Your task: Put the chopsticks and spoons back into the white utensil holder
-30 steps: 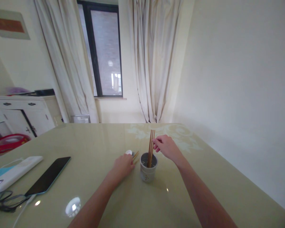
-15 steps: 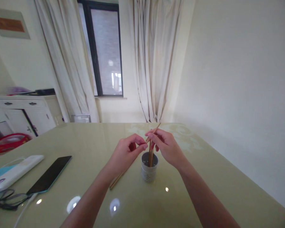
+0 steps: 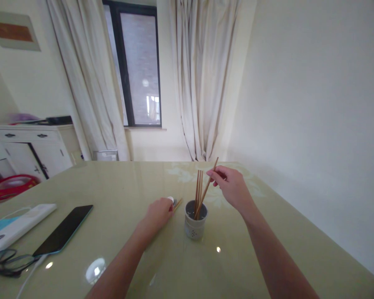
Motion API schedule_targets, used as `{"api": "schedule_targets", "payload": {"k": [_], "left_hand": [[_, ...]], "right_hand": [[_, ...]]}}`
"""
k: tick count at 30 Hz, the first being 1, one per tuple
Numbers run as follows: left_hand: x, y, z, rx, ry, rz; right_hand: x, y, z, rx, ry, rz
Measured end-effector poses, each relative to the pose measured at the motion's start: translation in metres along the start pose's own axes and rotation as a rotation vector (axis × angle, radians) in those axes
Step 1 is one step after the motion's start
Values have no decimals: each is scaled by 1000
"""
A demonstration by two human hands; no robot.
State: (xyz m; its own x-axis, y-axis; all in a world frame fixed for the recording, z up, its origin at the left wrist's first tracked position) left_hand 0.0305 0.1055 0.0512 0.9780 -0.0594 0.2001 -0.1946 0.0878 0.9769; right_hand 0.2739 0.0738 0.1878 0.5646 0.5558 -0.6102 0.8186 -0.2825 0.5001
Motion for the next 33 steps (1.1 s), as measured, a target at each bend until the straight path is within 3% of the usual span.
{"api": "schedule_targets", "payload": {"k": [13, 20, 24, 27, 30, 33], "left_hand": [[1, -9, 3, -74, 40, -81], [5, -7, 4, -30, 20, -47], [-1, 12, -2, 24, -6, 185], [0, 43, 3, 72, -81, 525], [15, 76, 23, 119, -229, 924], [36, 95, 48, 143, -351, 1093]], "right_hand": [[40, -41, 4, -264, -149, 184], [41, -36, 4, -251, -164, 179], [23, -13, 1, 4, -87, 266], [-3, -5, 4, 145, 42, 210], [-27, -15, 9, 72, 100, 24], [-40, -26, 13, -5, 85, -230]]}}
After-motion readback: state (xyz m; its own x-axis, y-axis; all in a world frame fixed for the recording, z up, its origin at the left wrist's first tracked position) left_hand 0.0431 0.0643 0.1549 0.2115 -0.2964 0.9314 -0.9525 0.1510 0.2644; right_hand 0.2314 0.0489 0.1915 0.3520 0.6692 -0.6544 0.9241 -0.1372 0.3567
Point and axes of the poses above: each hand's wrist, its own z-axis away from the middle knuckle, its own y-axis out of the back of the hand, x = y × z, the point moved 5 cm from there along -z, towards the middle knuckle, and after that the axes turned 9 degrees about y, right-handed, at the moved point
